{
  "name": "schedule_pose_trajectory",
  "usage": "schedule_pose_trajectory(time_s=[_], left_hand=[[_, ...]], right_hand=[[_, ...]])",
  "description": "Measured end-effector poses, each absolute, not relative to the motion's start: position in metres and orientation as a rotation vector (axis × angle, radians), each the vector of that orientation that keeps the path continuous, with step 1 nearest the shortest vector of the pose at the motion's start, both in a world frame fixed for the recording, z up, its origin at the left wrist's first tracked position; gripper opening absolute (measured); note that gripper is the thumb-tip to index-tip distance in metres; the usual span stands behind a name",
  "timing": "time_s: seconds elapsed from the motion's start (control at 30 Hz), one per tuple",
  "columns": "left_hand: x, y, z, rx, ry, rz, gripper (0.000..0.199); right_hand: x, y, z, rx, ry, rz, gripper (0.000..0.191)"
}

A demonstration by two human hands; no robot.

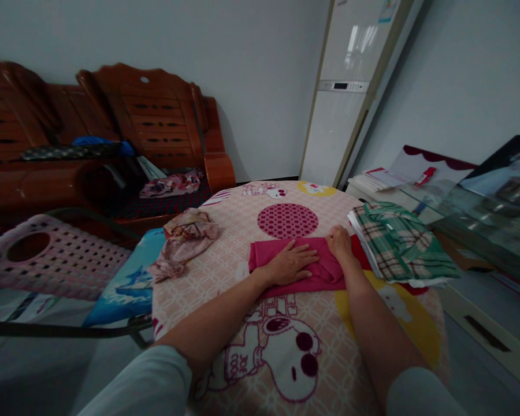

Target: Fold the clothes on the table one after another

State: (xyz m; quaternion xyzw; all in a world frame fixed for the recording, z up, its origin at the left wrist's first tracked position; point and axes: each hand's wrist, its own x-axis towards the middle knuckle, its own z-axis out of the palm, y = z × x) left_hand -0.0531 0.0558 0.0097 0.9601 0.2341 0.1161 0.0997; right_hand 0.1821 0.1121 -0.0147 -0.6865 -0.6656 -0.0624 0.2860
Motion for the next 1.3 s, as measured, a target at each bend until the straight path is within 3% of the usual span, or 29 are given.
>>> schedule_pose_trajectory(time_s=[0.17,0.3,0.47,1.07,1.3], left_hand=[[-0.053,0.056,0.009,2.838,0.680,0.361,0.054],[-0.052,0.056,0.009,2.825,0.674,0.359,0.054],[-0.052,0.055,0.010,2.813,0.636,0.390,0.052],[-0.054,0.054,0.006,2.787,0.523,0.414,0.049],[-0.054,0.054,0.007,2.783,0.528,0.413,0.049]], right_hand=[[0.173,0.105,0.002,-1.627,-1.858,-0.144,0.018],[0.152,0.099,0.012,-1.301,-2.028,0.171,0.031],[0.137,0.094,0.001,-1.343,-2.101,0.506,0.039],[0.153,0.094,0.000,-1.124,-1.944,0.851,0.043],[0.149,0.092,0.000,-1.167,-1.953,0.813,0.042]])
